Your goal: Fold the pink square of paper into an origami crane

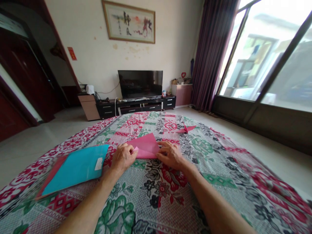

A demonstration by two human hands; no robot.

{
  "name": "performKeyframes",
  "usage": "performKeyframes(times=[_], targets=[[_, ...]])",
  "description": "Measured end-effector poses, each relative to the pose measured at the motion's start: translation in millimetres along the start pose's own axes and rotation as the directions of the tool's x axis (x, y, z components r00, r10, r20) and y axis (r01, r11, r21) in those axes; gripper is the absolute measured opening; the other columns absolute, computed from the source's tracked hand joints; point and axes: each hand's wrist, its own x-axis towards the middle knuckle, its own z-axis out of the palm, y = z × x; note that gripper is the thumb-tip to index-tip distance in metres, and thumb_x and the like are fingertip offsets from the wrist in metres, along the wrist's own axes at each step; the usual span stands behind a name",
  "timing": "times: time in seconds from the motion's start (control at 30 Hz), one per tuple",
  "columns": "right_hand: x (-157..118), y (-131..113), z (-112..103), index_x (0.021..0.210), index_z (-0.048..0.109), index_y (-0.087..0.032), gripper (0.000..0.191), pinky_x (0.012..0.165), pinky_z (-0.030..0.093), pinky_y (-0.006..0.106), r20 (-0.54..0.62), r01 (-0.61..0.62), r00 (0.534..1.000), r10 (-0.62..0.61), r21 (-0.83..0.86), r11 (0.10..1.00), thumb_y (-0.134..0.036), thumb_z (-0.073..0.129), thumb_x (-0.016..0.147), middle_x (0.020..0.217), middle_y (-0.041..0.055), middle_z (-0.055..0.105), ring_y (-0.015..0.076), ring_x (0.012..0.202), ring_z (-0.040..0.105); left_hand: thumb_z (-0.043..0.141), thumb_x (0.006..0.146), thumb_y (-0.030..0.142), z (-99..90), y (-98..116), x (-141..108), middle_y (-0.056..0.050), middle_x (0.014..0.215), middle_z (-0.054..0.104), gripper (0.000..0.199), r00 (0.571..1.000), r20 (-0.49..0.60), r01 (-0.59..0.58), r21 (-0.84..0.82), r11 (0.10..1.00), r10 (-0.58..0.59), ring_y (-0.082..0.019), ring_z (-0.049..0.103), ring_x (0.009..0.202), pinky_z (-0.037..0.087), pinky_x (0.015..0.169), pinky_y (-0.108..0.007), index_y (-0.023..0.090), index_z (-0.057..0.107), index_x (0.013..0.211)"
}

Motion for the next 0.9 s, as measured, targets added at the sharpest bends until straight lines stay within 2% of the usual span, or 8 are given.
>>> performKeyframes(times=[0.1, 0.27, 0.53, 0.9], targets=[[-0.9, -3.5, 4.3, 0.067, 0.067, -0.021, 0.02, 0.087, 0.034, 0.041, -0.044, -0.048, 0.998, 0.048, 0.008, 0.999, -0.028, 0.054, 0.08, 0.112, 0.004, 0.062, 0.0232, 0.105, 0.051, 0.051, 0.08, 0.034, 0.2, 1.1, -0.8, -0.004, 0.067, 0.061, 0.026, 1.0, -0.011, -0.022, 0.0, 1.0, 0.022, -0.017, 0.054, 0.072, 0.037, 0.075, -0.029, 0.019, 0.057, 0.06], [-2.4, -8.1, 6.1, 0.062, 0.063, -0.019, 0.014, 0.085, 0.033, 0.039, -0.073, -0.079, 0.994, 0.079, 0.007, 0.997, -0.024, 0.058, 0.074, 0.108, 0.0032, 0.063, 0.0225, 0.1, 0.052, 0.05, 0.08, 0.034, 3.6, 0.6, -1.3, -0.004, 0.069, 0.061, 0.026, 0.999, -0.04, -0.024, -0.001, 1.0, 0.024, -0.017, 0.054, 0.071, 0.037, 0.073, -0.029, 0.019, 0.056, 0.061], [-3.9, -8.7, 4.5, 0.062, 0.061, -0.019, 0.014, 0.084, 0.032, 0.038, -0.065, -0.072, 0.995, 0.073, 0.015, 0.997, -0.022, 0.057, 0.074, 0.107, 0.0029, 0.063, 0.0217, 0.099, 0.052, 0.051, 0.079, 0.035, 11.3, -2.0, -0.3, -0.005, 0.07, 0.061, 0.025, 1.0, -0.03, -0.006, 0.033, 0.999, 0.007, -0.018, 0.055, 0.074, 0.038, 0.076, -0.03, 0.018, 0.057, 0.063], [-4.3, -10.9, 2.2, 0.061, 0.059, -0.019, 0.015, 0.084, 0.034, 0.037, -0.06, -0.065, 0.996, 0.065, 0.013, 0.998, -0.021, 0.056, 0.075, 0.104, 0.0034, 0.063, 0.0208, 0.098, 0.053, 0.05, 0.079, 0.031, 12.5, 1.4, 0.1, -0.005, 0.068, 0.06, 0.022, 0.998, -0.058, -0.015, 0.083, 0.996, 0.02, -0.018, 0.054, 0.071, 0.038, 0.074, -0.031, 0.018, 0.056, 0.063]])
